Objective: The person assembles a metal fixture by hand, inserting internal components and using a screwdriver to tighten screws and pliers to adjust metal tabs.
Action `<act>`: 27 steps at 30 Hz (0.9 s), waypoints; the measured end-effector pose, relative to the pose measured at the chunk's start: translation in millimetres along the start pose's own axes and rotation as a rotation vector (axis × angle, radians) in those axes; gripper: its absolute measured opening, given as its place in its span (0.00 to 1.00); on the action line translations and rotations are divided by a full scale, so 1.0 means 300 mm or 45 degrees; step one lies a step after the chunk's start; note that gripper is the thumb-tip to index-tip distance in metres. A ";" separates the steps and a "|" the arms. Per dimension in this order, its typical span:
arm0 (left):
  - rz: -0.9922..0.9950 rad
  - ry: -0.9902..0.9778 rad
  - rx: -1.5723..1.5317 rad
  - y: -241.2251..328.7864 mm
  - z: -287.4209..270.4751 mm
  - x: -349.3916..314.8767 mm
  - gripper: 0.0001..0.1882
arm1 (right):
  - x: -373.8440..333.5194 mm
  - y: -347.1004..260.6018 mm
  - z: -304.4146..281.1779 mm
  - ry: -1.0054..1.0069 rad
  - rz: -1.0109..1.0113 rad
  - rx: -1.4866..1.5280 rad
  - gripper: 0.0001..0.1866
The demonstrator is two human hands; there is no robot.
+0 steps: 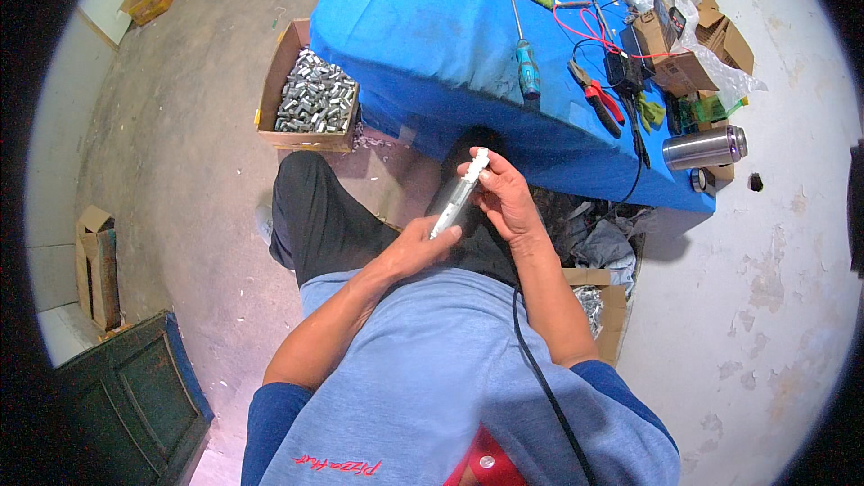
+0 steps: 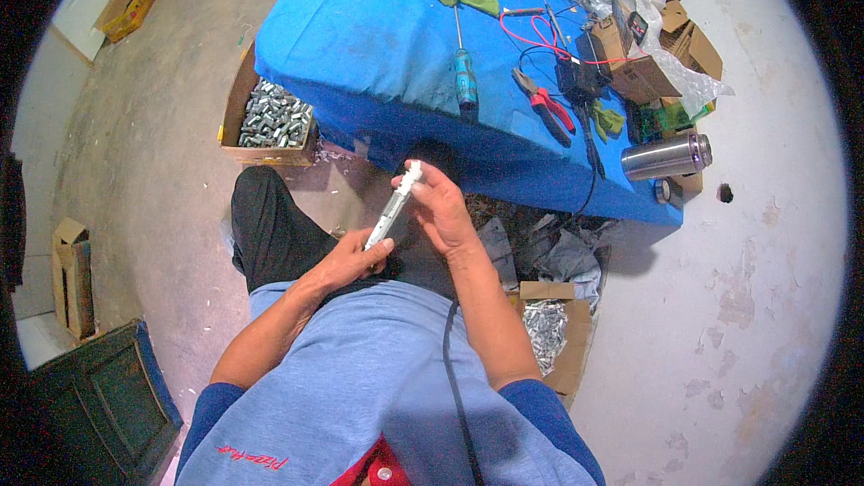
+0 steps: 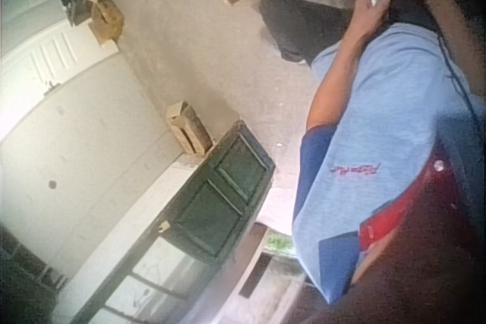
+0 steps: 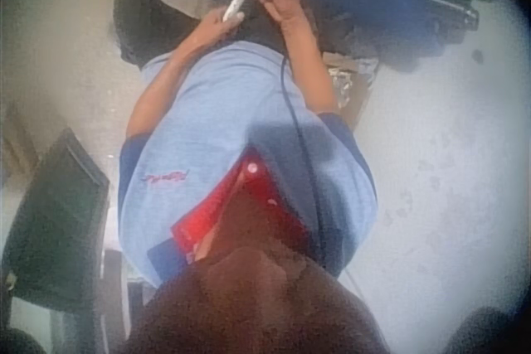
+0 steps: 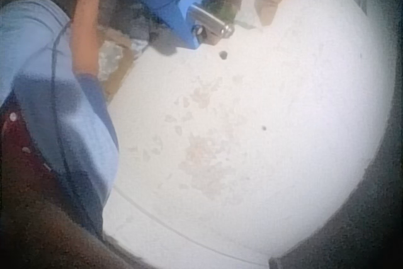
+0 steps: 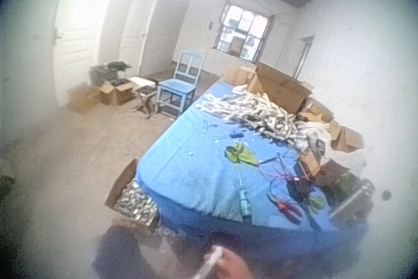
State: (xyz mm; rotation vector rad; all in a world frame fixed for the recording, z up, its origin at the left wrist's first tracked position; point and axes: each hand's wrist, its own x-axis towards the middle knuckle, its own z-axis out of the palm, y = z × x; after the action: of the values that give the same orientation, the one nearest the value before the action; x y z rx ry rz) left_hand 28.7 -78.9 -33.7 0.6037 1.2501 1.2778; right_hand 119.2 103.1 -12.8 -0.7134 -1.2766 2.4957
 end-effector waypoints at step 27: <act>-0.009 0.193 0.164 -0.001 -0.006 0.008 0.19 | -0.032 -0.026 0.041 0.134 -0.065 -0.419 0.15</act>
State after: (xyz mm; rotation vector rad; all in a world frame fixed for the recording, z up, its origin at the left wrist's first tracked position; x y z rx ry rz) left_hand 26.7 -77.3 -35.4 0.6022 1.4670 1.2627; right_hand 120.7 94.9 2.6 -0.8586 -1.6629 2.1987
